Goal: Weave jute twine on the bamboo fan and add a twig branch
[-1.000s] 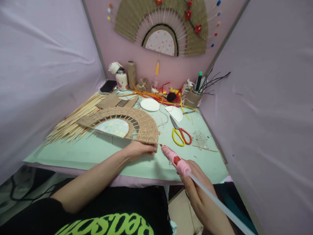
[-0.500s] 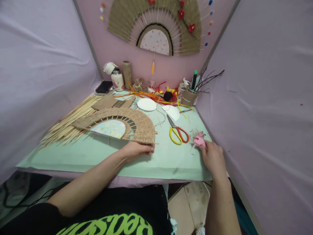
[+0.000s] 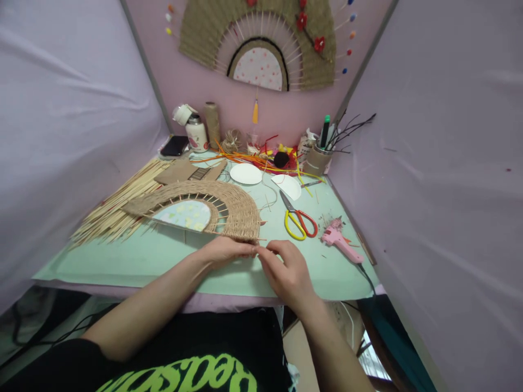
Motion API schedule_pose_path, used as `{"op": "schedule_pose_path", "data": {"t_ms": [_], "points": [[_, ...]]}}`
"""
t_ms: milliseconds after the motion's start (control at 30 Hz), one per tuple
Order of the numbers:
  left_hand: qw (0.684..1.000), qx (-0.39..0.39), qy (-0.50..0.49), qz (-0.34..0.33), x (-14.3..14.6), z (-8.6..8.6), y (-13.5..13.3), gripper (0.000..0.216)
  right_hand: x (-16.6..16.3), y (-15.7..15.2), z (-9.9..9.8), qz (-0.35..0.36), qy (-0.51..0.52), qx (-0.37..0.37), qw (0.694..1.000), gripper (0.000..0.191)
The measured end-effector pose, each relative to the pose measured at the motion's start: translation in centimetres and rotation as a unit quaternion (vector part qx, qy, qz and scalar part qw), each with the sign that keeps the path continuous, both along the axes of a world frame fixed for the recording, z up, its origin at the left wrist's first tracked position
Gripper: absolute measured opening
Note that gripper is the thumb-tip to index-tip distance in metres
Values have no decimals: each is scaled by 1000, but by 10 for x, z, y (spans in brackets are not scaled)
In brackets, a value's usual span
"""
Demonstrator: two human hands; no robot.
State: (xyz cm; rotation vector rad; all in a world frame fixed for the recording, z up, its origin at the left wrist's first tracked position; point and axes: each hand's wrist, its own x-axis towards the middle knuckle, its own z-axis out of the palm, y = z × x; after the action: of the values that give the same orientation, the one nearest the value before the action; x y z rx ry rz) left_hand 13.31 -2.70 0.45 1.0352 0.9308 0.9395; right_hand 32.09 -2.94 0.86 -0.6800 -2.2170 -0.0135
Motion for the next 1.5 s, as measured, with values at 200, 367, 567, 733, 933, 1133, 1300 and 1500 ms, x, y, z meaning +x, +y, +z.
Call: {"op": "schedule_pose_path", "data": {"t_ms": [200,367,567,733,933,1133,1300,1500], "points": [[998,27,-43,23,0,-2,0,25,-20,-2,-27,-26,58,29,998,40],[998,6,-56,27,1,0,0,31,-25,-5,-38,-62,116,60,990,37],[996,1,-91,16,1,-1,0,43,-25,-7,-36,-51,131,63,988,36],[988,-53,-146,2,0,4,-1,70,-24,-13,-29,-43,141,61,987,34],[962,-141,-234,0,2,4,-3,58,-23,-17,-24,-53,136,47,988,32],[924,-201,-320,60,14,-4,-4,22,-22,-14,-23,-57,123,42,990,37],[916,-208,-330,97,19,-8,-3,12,-20,-12,-17,-44,114,6,993,37],[914,-212,-327,115,19,-8,-4,9,-21,-6,-5,-50,144,-108,982,27]]}}
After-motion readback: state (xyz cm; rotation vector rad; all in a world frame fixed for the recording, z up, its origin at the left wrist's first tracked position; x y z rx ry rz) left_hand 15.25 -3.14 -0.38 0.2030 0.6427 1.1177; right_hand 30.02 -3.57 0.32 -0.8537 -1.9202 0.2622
